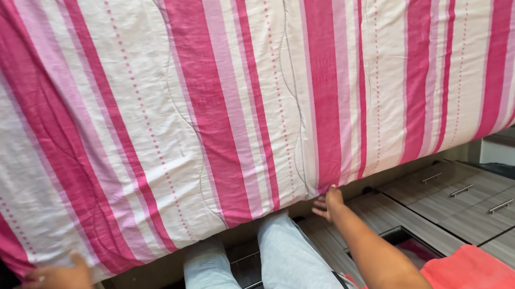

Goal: Straightening and smoothing out a duvet on a bed.

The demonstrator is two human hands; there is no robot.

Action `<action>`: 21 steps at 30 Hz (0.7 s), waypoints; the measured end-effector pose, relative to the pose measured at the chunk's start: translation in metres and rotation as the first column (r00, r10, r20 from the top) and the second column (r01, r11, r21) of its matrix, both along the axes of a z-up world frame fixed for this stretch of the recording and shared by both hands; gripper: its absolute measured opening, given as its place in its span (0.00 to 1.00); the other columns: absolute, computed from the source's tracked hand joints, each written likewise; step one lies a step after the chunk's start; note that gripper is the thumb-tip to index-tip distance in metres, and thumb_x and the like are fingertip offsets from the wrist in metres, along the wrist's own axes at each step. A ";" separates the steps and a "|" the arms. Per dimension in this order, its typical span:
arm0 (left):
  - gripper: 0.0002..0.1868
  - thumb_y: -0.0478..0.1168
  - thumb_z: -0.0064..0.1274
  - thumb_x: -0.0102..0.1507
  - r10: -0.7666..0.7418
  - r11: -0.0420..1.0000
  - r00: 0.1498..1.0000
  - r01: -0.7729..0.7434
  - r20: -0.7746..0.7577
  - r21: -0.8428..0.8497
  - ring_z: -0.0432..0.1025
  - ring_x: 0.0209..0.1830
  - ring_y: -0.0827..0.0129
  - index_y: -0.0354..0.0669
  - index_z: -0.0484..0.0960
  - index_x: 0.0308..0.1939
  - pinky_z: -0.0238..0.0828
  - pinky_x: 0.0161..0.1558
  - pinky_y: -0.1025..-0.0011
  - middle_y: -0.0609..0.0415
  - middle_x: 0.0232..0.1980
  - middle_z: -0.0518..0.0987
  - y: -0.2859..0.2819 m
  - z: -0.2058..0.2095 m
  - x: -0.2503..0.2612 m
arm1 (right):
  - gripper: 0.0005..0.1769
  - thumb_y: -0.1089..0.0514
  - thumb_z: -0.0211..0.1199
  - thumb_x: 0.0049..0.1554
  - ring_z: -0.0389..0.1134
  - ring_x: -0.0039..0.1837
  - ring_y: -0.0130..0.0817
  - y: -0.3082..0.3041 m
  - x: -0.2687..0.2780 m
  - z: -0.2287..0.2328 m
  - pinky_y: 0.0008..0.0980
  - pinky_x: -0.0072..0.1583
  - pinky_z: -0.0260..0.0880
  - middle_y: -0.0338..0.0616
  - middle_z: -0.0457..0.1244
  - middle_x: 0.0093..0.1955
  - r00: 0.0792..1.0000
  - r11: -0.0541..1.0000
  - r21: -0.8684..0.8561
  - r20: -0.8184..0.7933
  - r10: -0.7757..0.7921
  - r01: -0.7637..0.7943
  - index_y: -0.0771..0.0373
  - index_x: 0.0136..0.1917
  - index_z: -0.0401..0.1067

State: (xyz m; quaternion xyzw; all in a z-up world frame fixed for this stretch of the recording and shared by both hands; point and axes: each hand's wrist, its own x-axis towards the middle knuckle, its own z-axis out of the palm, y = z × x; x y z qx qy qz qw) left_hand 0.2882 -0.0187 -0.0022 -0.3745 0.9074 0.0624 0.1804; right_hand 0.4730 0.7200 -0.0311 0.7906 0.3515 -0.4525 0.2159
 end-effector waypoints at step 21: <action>0.33 0.59 0.43 0.68 -0.524 0.779 0.810 0.331 0.263 0.532 0.63 0.74 0.50 0.45 0.70 0.71 0.54 0.72 0.42 0.43 0.73 0.69 0.180 0.149 0.117 | 0.12 0.55 0.49 0.63 0.66 0.43 0.39 -0.099 0.058 0.044 0.41 0.45 0.69 0.48 0.67 0.42 0.412 0.425 -0.067 -0.417 0.810 -0.903 0.60 0.47 0.73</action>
